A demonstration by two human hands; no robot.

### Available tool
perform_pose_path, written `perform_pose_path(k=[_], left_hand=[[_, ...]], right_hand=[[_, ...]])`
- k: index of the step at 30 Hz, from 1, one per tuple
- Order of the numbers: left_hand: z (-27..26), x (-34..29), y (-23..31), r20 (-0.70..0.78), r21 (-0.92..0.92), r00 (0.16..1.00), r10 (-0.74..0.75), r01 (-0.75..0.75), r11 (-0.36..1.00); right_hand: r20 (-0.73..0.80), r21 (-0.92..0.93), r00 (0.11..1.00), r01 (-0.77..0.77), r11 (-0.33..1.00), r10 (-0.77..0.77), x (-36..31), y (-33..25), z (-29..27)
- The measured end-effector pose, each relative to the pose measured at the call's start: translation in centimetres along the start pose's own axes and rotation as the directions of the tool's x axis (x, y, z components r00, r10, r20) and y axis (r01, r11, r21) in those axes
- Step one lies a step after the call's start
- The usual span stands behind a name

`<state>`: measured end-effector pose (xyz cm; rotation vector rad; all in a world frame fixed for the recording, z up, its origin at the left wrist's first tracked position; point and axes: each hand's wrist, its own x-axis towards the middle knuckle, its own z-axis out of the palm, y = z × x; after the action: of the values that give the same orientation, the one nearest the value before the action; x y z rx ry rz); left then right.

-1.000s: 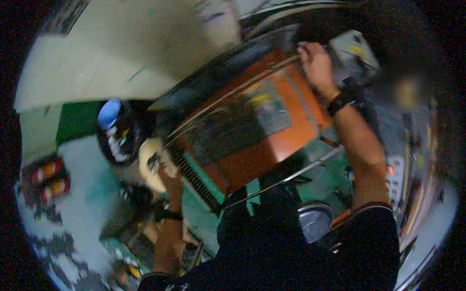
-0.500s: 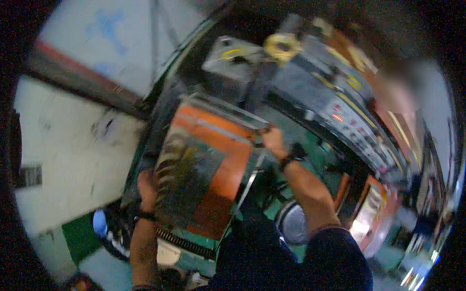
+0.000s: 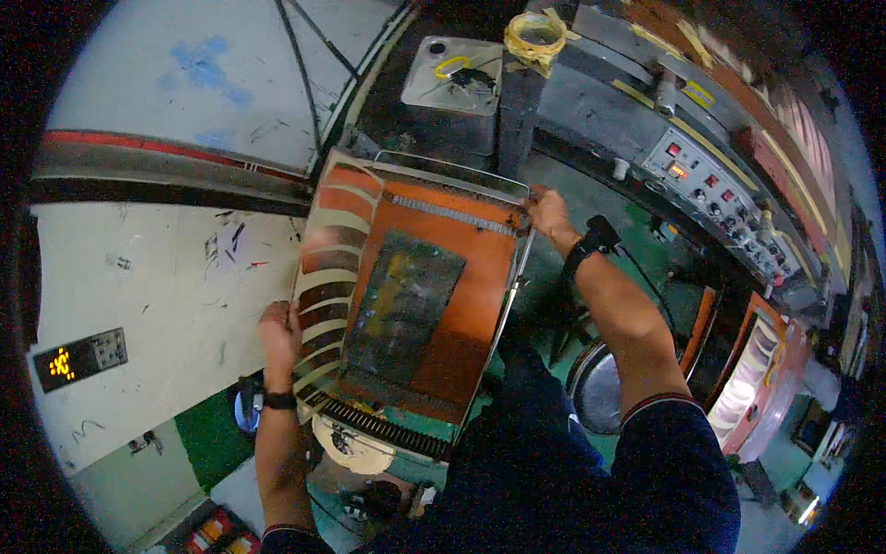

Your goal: Operating a large semi-automatic screen printing machine to print designs on flat sheets.

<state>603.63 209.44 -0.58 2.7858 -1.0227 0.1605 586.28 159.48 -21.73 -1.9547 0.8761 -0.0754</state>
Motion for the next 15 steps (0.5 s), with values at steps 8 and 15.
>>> perform_pose_path(k=[8, 15], left_hand=[[-15.1, -3.3, 7.5, -0.016, -0.086, 0.996, -0.084, 0.082, 0.993], [-14.6, -9.5, 15.9, -0.206, -0.224, 0.979, -0.009, -0.038, 0.974]], right_hand=[[-0.377, -0.042, 0.908, 0.183, 0.982, -0.186, -4.5, -1.3, -1.6], [-0.098, 0.236, 0.981, 0.186, 0.954, -0.167, -14.4, -2.2, -5.6]])
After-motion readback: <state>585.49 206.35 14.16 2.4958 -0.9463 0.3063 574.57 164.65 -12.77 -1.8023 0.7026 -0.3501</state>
